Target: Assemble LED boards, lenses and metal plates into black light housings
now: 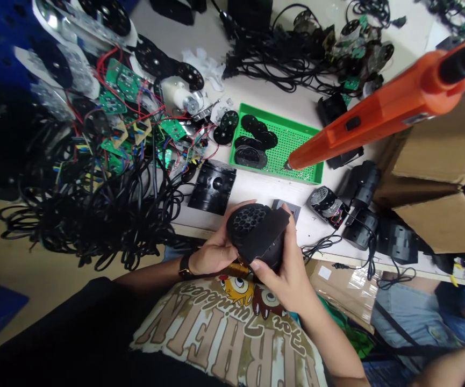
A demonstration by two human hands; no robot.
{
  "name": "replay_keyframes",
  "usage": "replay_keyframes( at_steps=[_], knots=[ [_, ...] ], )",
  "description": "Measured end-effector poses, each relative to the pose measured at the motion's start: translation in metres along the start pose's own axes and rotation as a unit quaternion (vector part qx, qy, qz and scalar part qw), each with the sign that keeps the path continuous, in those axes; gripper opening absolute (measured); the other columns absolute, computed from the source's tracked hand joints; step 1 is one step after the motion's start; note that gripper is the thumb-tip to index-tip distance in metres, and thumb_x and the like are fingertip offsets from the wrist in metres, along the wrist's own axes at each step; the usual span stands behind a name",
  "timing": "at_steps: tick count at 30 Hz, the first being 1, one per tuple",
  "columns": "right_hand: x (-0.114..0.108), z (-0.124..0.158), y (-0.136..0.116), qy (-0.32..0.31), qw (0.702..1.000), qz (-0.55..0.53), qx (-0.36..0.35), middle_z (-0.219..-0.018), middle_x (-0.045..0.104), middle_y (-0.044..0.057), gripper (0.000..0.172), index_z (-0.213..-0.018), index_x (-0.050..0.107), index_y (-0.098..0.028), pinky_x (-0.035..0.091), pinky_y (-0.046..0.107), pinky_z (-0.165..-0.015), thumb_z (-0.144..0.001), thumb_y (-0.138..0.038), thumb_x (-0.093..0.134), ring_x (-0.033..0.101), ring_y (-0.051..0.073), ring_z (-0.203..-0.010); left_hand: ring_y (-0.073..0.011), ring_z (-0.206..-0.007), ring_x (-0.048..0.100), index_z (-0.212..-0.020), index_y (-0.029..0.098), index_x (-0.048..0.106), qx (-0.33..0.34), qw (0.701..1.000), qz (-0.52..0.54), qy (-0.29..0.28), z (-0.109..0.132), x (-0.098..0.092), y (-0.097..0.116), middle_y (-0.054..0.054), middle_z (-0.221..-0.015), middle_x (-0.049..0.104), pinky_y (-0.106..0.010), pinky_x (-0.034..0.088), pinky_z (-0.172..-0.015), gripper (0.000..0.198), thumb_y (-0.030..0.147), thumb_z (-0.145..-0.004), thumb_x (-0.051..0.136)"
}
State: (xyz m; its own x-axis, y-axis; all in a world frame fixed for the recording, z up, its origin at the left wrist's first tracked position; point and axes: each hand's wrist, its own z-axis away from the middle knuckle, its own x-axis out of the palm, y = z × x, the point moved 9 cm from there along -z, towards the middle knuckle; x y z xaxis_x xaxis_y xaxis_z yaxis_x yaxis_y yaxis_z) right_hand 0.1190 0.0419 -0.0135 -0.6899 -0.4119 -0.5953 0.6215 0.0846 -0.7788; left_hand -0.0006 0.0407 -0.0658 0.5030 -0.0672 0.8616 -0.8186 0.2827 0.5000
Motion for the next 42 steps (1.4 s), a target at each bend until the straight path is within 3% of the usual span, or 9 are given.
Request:
replay_keyframes(
  at_steps=[4, 8, 11, 18, 23, 29, 32, 37, 42],
  knots=[
    [0.000, 0.000, 0.003, 0.012, 1.000, 0.003, -0.001, -0.176, 0.016, 0.009, 0.095, -0.166, -0.002, -0.029, 0.027, 0.055, -0.130, -0.096, -0.061, 0.053, 0.025, 0.031, -0.161, -0.0296, -0.143, 0.048, -0.146, 0.036, 0.053, -0.005, 1.000, 0.013, 0.024, 0.000, -0.004, -0.005, -0.004, -0.155, 0.053, -0.044, 0.035, -0.122, 0.077, 0.042, -0.077, 0.087],
    [0.001, 0.001, 0.003, 0.017, 1.000, -0.006, -0.021, -0.174, 0.022, 0.014, 0.102, -0.165, -0.011, -0.024, 0.034, 0.055, -0.126, -0.095, -0.066, 0.050, 0.037, 0.034, -0.156, -0.0320, -0.146, 0.045, -0.149, 0.033, 0.051, -0.005, 1.000, -0.011, 0.022, 0.001, -0.003, -0.006, -0.007, -0.157, 0.051, -0.045, 0.032, -0.124, 0.085, 0.042, -0.074, 0.089],
    [0.002, 0.001, 0.004, 0.013, 0.999, 0.004, -0.032, -0.175, 0.018, 0.012, 0.100, -0.166, -0.006, -0.025, 0.033, 0.056, -0.127, -0.094, -0.064, 0.051, 0.032, 0.034, -0.158, -0.0319, -0.146, 0.045, -0.148, 0.033, 0.052, -0.006, 1.000, -0.007, 0.017, 0.000, -0.002, -0.007, -0.007, -0.156, 0.052, -0.045, 0.033, -0.124, 0.084, 0.043, -0.073, 0.090],
    [-0.010, -0.001, -0.001, 0.138, 0.988, -0.035, -0.055, -0.175, 0.021, 0.008, 0.088, -0.166, 0.005, -0.033, 0.029, 0.061, -0.128, -0.096, -0.058, 0.052, 0.034, 0.032, -0.157, -0.0340, -0.148, 0.045, -0.146, 0.035, 0.054, -0.012, 0.997, 0.046, 0.055, -0.006, -0.005, -0.008, -0.006, -0.153, 0.057, -0.050, 0.033, -0.125, 0.082, 0.050, -0.073, 0.088],
    [-0.007, -0.006, -0.002, 0.106, 0.994, -0.001, -0.006, -0.174, 0.024, 0.010, 0.094, -0.166, 0.004, -0.030, 0.028, 0.060, -0.129, -0.095, -0.056, 0.058, 0.026, 0.032, -0.161, -0.0328, -0.149, 0.044, -0.149, 0.034, 0.051, -0.036, 0.995, 0.069, 0.061, -0.007, -0.009, -0.013, -0.006, -0.153, 0.057, -0.051, 0.032, -0.126, 0.080, 0.049, -0.077, 0.085],
    [-0.002, -0.015, -0.011, 0.074, 0.997, 0.007, 0.008, -0.167, 0.035, 0.019, 0.118, -0.166, -0.008, -0.025, 0.042, 0.058, -0.120, -0.085, -0.056, 0.073, 0.048, 0.035, -0.148, -0.0330, -0.144, 0.050, -0.133, 0.031, 0.065, -0.046, 0.993, 0.072, 0.086, -0.008, -0.018, -0.014, -0.006, -0.142, 0.066, -0.052, 0.039, -0.121, 0.060, 0.051, -0.079, 0.082],
    [0.000, -0.017, -0.015, 0.081, 0.996, 0.033, 0.004, -0.166, 0.034, 0.022, 0.130, -0.166, -0.009, -0.024, 0.045, 0.060, -0.118, -0.077, -0.054, 0.081, 0.047, 0.037, -0.147, -0.0340, -0.140, 0.055, -0.120, 0.029, 0.071, -0.060, 0.992, 0.056, 0.101, -0.008, -0.023, -0.015, -0.005, -0.132, 0.072, -0.052, 0.042, -0.118, 0.051, 0.056, -0.079, 0.081],
    [0.002, -0.017, -0.025, 0.075, 0.993, 0.083, -0.038, -0.167, 0.034, 0.018, 0.110, -0.167, 0.006, -0.027, 0.039, 0.061, -0.123, -0.085, -0.051, 0.075, 0.037, 0.036, -0.155, -0.0335, -0.139, 0.055, -0.131, 0.029, 0.067, -0.055, 0.992, 0.050, 0.098, -0.008, -0.024, -0.014, -0.007, -0.131, 0.073, -0.052, 0.041, -0.119, 0.059, 0.056, -0.080, 0.081],
    [0.000, -0.014, -0.025, 0.058, 0.993, 0.082, -0.059, -0.166, 0.037, 0.015, 0.102, -0.166, 0.011, -0.030, 0.040, 0.060, -0.123, -0.087, -0.047, 0.073, 0.040, 0.034, -0.153, -0.0330, -0.143, 0.052, -0.144, 0.032, 0.057, -0.042, 0.994, 0.061, 0.075, -0.009, -0.012, -0.006, -0.007, -0.145, 0.064, -0.051, 0.038, -0.121, 0.076, 0.050, -0.075, 0.086]
  ],
)
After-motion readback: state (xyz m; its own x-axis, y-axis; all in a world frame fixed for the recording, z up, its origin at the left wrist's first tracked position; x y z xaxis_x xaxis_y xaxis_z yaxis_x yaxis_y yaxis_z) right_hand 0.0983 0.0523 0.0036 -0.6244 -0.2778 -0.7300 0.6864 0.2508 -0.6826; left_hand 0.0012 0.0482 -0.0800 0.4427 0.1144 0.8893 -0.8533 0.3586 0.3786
